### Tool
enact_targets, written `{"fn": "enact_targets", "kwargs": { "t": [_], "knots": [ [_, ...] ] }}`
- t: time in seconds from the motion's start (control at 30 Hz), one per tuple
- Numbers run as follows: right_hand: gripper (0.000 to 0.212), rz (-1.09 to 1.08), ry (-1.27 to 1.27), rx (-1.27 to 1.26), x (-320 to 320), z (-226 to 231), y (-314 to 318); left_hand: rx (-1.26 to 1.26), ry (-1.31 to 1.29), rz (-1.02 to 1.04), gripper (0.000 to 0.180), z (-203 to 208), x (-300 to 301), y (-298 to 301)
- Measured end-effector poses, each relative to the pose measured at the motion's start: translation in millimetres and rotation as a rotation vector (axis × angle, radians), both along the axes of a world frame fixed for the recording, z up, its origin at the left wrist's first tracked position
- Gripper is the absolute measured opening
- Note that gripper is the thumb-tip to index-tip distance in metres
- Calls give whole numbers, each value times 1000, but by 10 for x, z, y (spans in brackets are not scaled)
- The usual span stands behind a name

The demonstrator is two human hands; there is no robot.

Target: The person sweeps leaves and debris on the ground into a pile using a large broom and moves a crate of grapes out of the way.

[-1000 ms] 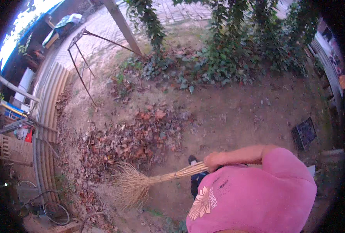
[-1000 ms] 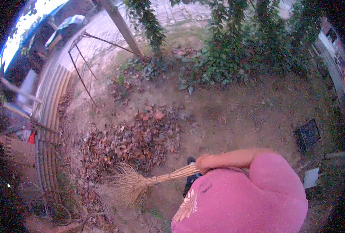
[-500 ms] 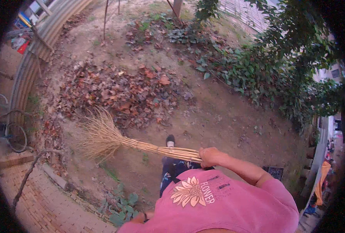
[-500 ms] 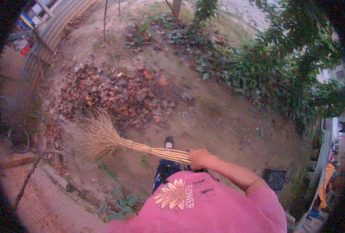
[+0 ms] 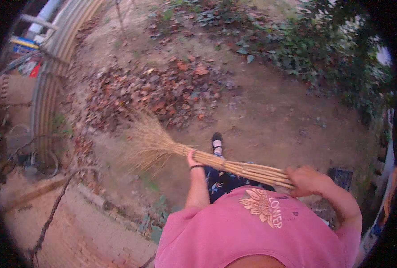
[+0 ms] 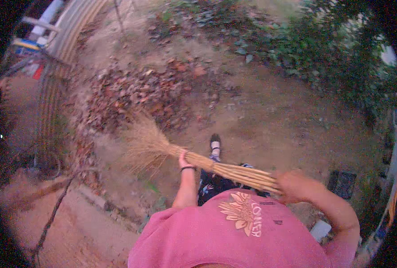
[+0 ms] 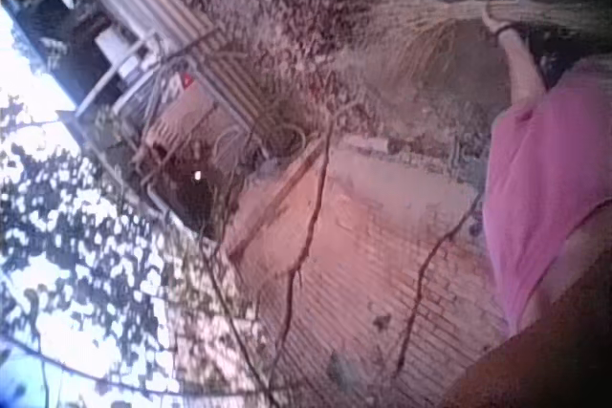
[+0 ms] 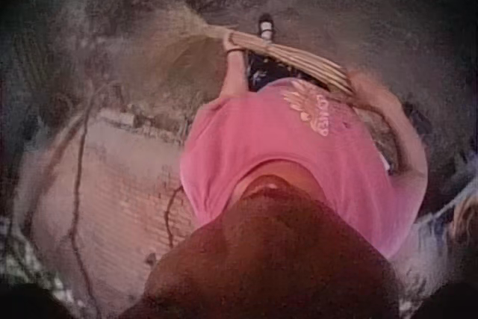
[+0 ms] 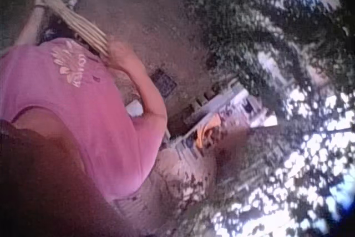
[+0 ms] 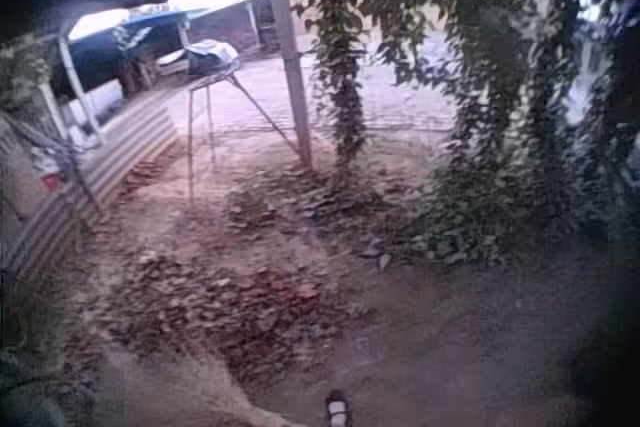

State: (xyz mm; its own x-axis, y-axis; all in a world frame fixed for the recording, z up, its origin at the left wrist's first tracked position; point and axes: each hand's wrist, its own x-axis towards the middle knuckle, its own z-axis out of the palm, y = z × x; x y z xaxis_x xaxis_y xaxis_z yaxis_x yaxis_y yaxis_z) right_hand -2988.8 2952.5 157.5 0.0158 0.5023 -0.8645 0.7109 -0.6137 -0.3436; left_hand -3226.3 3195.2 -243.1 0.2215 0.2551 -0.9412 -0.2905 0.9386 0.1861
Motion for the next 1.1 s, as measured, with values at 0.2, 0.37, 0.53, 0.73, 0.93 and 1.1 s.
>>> {"fn": "enact_targets", "kwargs": {
  "t": [0.2, 0.37, 0.53, 0.73, 0.93, 1.1],
  "knots": [
    [48, -250, -705, 161, -613, -731, -2183, -74, -84, -98, 33, 354, 240, -815],
    [38, -505, -684, 10, -1520, -987, -3288, 40, -119, -343, 25, 593, 436, -1323],
    [41, -749, -470, -103, -2319, -1179, -3684, -10, -122, -546, 17, 909, 798, -1852],
    [57, -1138, -403, -273, -3585, -1379, -4030, 52, 126, -1104, 25, 142, 1017, -2994],
    [50, -1187, -298, -630, -3963, -932, -3553, -24, 150, -1398, 28, -197, 337, -4290],
    [44, -1065, -235, -719, -3447, -1142, -2876, 123, 223, -1698, 38, -1468, -261, -3916]
  ]
}}
